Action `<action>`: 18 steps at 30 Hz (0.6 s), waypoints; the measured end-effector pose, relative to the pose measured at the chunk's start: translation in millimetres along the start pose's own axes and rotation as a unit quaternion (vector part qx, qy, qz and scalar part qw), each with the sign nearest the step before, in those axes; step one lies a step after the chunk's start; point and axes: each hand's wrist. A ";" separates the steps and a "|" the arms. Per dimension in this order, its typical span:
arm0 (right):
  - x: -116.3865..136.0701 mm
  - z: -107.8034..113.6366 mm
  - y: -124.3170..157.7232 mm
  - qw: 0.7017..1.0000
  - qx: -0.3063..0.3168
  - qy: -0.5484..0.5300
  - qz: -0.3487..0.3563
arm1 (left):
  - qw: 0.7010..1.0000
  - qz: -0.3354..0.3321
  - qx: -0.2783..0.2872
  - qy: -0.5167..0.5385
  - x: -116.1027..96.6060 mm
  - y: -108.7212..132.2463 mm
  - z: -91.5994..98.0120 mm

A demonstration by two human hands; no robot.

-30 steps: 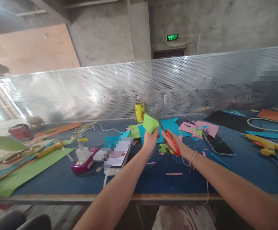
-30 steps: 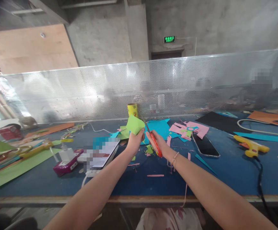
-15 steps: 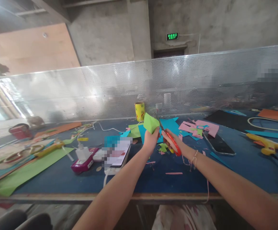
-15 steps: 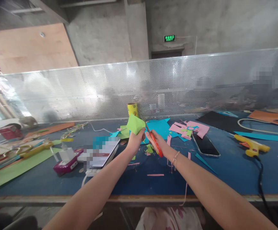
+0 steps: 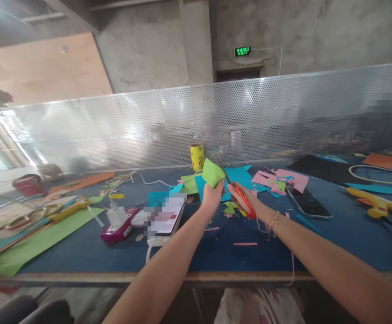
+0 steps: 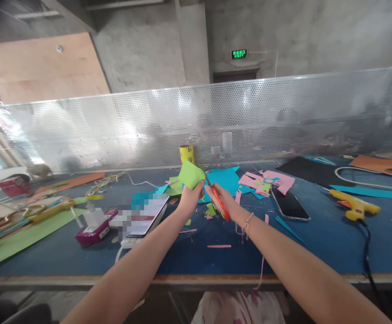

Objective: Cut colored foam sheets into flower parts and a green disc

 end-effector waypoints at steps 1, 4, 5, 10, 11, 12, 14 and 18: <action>2.3 0.1 1.2 1.000 0.003 -0.003 -0.006 | 1.000 0.002 0.000 0.000 0.3 -0.5 0.4; 7.4 1.2 2.6 1.000 0.008 -0.002 -0.019 | 1.000 0.008 0.004 -0.004 1.3 -2.7 2.4; 8.0 1.9 2.2 1.000 0.009 0.003 -0.020 | 1.000 0.012 0.004 -0.008 1.5 -3.5 3.1; 6.6 5.8 -0.7 0.999 0.010 0.040 -0.010 | 1.000 0.021 0.007 -0.016 1.1 -5.2 5.3; 6.5 6.4 -0.8 0.999 0.008 0.049 -0.003 | 1.000 0.024 0.009 -0.013 1.0 -5.2 5.3; 6.7 7.0 -0.7 0.998 0.004 0.055 0.003 | 1.000 0.026 0.010 -0.009 1.0 -5.1 5.1; 7.1 8.1 -0.1 0.998 0.001 0.063 0.011 | 1.000 0.028 0.009 0.001 1.2 -5.1 4.6; 3.7 9.9 0.1 0.999 -0.004 0.041 0.018 | 0.999 0.043 -0.007 0.017 0.7 -5.5 3.7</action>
Point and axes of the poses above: each hand's wrist, its own y-axis away from the middle knuckle, its own z-axis out of the back of the hand, x = y × z, and after that the axes turned 4 degrees about z, right-handed
